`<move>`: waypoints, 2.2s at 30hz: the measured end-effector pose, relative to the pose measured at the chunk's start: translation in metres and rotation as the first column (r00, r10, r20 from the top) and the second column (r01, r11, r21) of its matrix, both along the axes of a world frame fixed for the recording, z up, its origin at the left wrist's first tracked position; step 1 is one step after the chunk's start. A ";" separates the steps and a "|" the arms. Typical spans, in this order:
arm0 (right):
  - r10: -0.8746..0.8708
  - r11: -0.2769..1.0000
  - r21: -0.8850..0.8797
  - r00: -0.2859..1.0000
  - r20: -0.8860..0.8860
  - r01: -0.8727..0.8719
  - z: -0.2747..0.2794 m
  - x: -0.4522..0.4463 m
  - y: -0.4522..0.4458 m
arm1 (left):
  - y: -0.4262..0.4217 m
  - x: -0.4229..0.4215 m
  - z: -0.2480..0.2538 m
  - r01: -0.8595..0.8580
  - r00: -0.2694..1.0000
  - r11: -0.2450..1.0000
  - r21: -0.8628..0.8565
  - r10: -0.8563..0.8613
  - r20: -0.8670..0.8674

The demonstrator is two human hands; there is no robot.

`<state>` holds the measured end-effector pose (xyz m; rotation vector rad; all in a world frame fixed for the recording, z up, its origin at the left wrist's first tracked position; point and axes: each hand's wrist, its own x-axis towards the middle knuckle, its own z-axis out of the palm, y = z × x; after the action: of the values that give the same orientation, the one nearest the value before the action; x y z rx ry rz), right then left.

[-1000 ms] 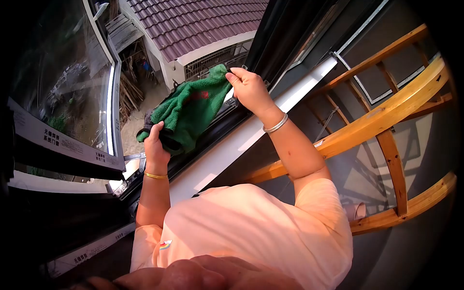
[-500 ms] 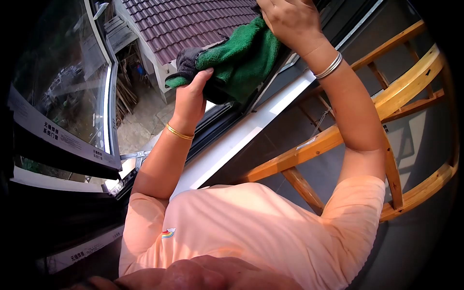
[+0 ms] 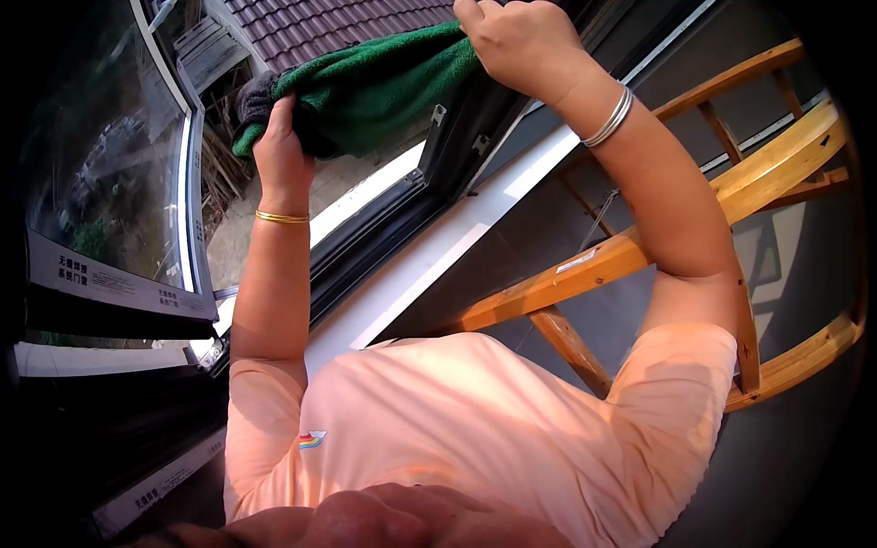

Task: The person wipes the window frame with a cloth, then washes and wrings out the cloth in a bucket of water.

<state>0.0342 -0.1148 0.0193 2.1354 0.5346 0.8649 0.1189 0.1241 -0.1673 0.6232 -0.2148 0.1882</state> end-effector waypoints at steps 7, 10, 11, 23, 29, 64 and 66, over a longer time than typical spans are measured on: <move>-0.081 0.987 0.120 0.976 -0.203 0.107 -0.117 0.002 0.004 | 0.001 -0.016 -0.049 -0.052 0.996 0.984 0.173 0.063 -0.063; -0.119 0.967 0.166 0.921 -0.371 0.192 -0.176 0.001 0.009 | 0.008 -0.023 -0.068 -0.050 0.990 0.968 0.245 0.082 -0.119; -0.138 0.957 0.172 0.887 -0.440 0.234 -0.197 0.001 0.012 | 0.011 -0.025 -0.075 -0.057 0.985 0.955 0.290 0.102 -0.142; -0.141 0.695 0.305 0.540 -0.830 0.651 -0.286 0.026 0.022 | 0.036 -0.057 -0.090 0.312 0.900 0.672 0.672 0.018 -0.436; 0.295 0.377 0.644 0.573 -0.765 0.666 -0.308 0.019 0.014 | 0.050 -0.072 -0.076 -0.061 0.992 0.854 0.516 0.109 -0.062; 0.700 0.554 0.832 0.517 -0.492 0.041 -0.364 -0.052 0.175 | 0.065 -0.150 -0.041 -0.616 0.786 -0.008 0.788 -0.084 0.613; 0.646 0.573 0.816 0.569 -0.508 0.077 -0.364 -0.056 0.146 | 0.045 -0.161 -0.048 -0.575 0.810 -0.090 0.813 -0.198 0.551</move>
<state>-0.0222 0.0310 -0.3449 3.3447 1.2170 0.2366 -0.0424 0.1692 -0.2154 2.2622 -0.8869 0.5416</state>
